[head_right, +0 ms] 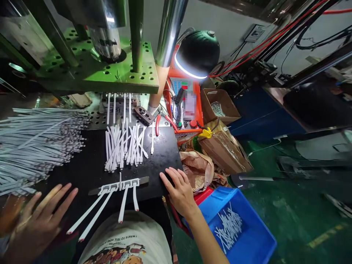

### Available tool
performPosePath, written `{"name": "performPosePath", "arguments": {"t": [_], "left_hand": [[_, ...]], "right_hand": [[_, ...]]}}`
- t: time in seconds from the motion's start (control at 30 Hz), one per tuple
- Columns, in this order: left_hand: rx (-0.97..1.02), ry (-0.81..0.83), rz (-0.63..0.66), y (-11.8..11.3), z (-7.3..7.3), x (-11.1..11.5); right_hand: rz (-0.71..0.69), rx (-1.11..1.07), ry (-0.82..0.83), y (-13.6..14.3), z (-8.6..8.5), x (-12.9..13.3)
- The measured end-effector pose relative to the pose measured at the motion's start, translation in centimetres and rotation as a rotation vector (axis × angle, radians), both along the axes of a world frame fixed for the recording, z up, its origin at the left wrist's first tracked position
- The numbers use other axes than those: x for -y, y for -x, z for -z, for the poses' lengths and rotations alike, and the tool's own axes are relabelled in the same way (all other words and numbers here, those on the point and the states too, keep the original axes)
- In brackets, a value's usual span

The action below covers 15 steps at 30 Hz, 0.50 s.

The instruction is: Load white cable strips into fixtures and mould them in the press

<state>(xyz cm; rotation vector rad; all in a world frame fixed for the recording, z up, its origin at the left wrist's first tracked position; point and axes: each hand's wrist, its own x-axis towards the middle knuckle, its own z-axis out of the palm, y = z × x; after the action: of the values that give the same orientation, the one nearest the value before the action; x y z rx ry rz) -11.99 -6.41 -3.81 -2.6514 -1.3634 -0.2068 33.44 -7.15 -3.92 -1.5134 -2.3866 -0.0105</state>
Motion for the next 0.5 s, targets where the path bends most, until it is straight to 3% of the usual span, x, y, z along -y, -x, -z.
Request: {"name": "performPosePath", "arguments": {"t": [0.5], "left_hand": [[0.009,0.003,-0.070,-0.22,0.41,0.62]], "right_hand": [[0.038,-0.051,0.046,0.21,-0.04,-0.07]]}}
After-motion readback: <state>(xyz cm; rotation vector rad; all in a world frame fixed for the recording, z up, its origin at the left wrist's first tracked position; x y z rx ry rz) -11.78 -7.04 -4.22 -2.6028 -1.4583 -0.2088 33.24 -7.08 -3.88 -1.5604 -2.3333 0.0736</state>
